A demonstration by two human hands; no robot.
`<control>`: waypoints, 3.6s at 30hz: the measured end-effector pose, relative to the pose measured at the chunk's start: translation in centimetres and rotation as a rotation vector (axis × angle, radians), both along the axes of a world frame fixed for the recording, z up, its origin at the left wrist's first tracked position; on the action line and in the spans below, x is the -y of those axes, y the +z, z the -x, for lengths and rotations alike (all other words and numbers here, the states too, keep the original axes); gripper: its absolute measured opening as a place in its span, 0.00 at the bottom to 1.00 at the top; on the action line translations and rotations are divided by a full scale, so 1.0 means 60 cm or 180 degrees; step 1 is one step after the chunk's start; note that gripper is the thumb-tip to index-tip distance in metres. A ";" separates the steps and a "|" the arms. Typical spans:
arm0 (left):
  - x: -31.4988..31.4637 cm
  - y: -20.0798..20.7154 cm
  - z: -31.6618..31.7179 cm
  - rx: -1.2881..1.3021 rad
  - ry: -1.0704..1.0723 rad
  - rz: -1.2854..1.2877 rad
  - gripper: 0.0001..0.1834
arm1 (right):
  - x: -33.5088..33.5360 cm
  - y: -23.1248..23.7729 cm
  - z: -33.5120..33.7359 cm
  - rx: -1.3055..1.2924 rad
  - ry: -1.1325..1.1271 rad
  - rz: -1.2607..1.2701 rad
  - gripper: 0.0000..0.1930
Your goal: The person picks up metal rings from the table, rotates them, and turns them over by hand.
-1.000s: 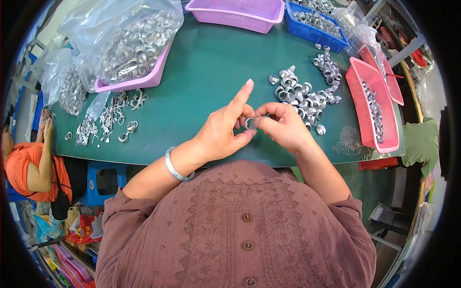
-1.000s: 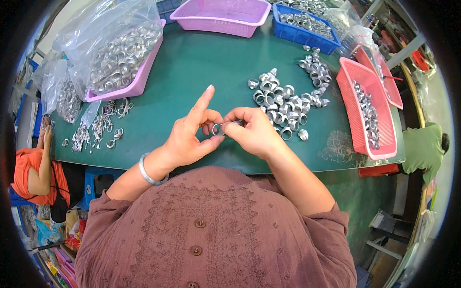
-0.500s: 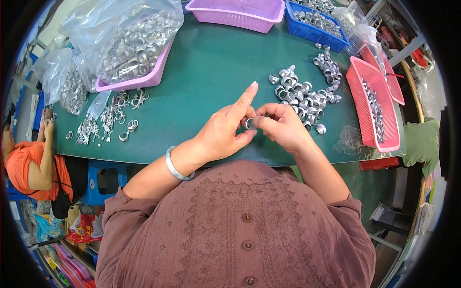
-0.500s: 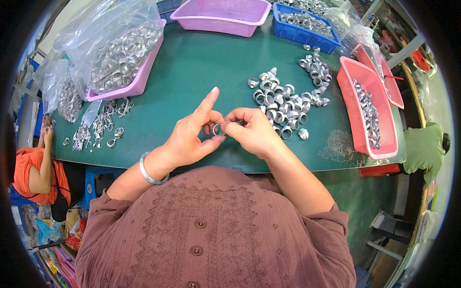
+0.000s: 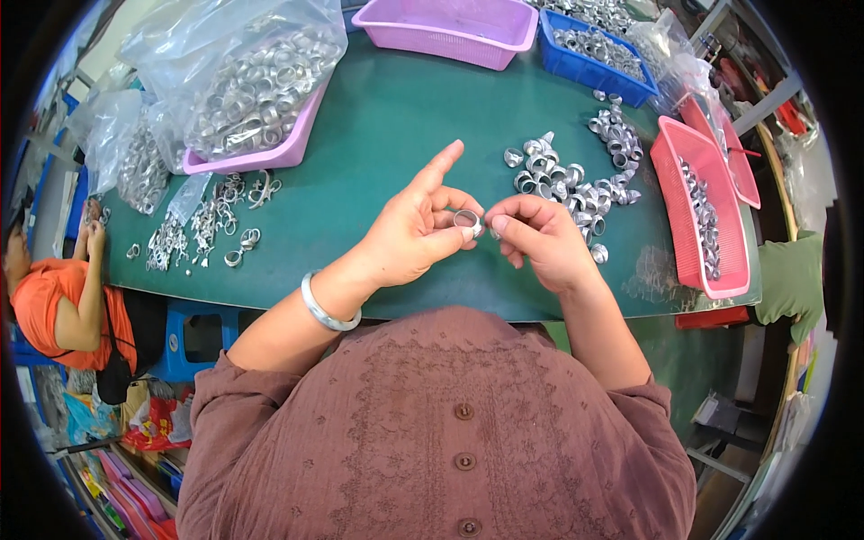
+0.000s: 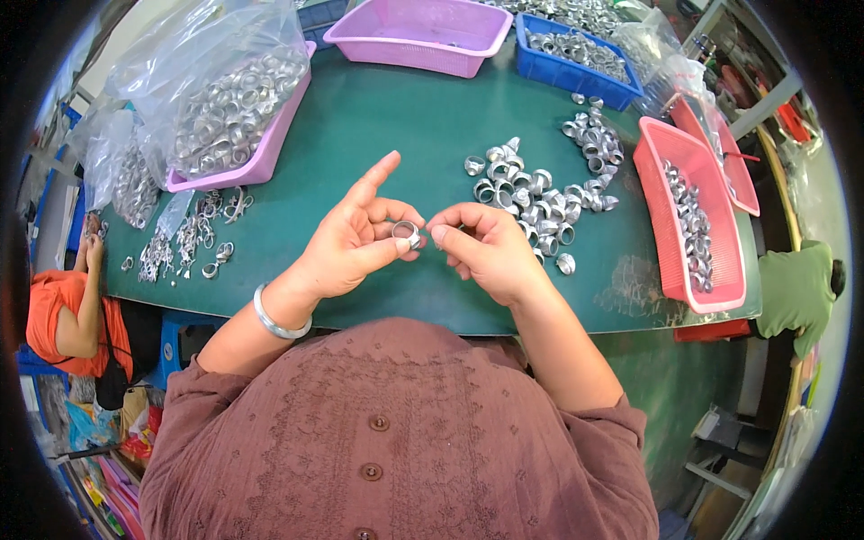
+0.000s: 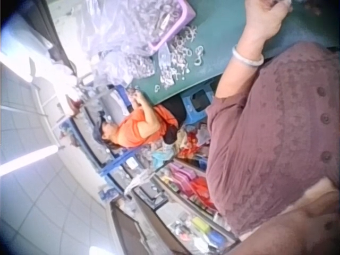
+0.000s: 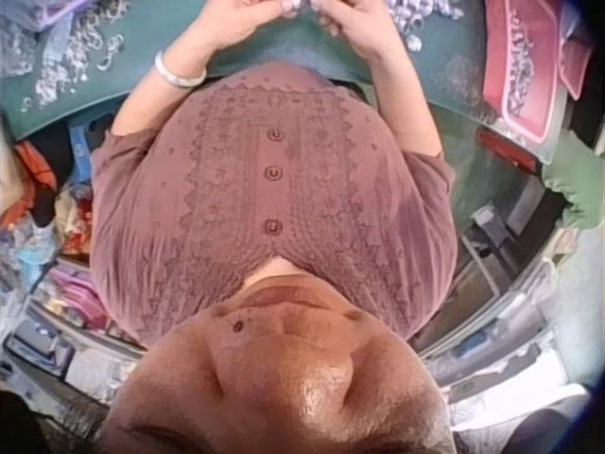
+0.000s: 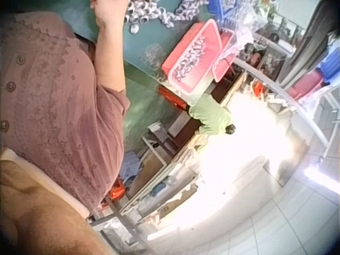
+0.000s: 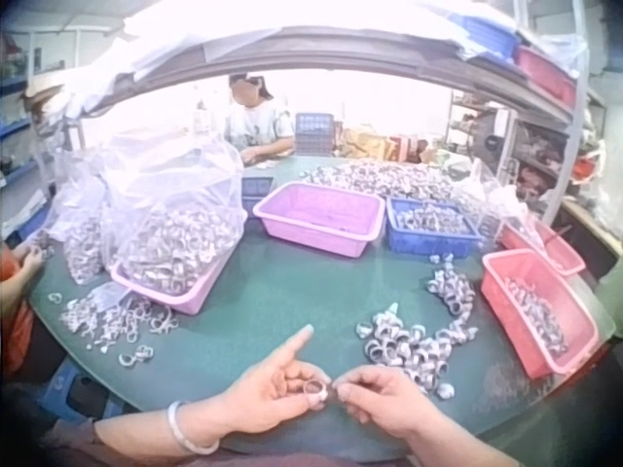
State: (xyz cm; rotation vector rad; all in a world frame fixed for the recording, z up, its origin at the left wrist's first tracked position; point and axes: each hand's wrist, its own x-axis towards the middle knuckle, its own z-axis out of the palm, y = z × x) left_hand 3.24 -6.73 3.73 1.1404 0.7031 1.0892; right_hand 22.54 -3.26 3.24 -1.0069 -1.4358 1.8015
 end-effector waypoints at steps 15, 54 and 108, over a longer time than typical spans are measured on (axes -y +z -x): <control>-0.021 0.012 -0.022 -0.0038 0.0100 0.0143 0.42 | -0.006 0.012 -0.026 0.0525 0.0083 -0.2467 0.15; -0.239 -0.017 -0.061 -0.3903 -0.0585 -0.1553 0.30 | -0.051 -0.011 -0.091 -0.1747 -0.1345 -0.0321 0.20; -0.010 -0.001 0.016 0.1207 -0.0008 0.1410 0.15 | 0.011 0.000 0.015 -0.0696 -0.0350 -0.0622 0.13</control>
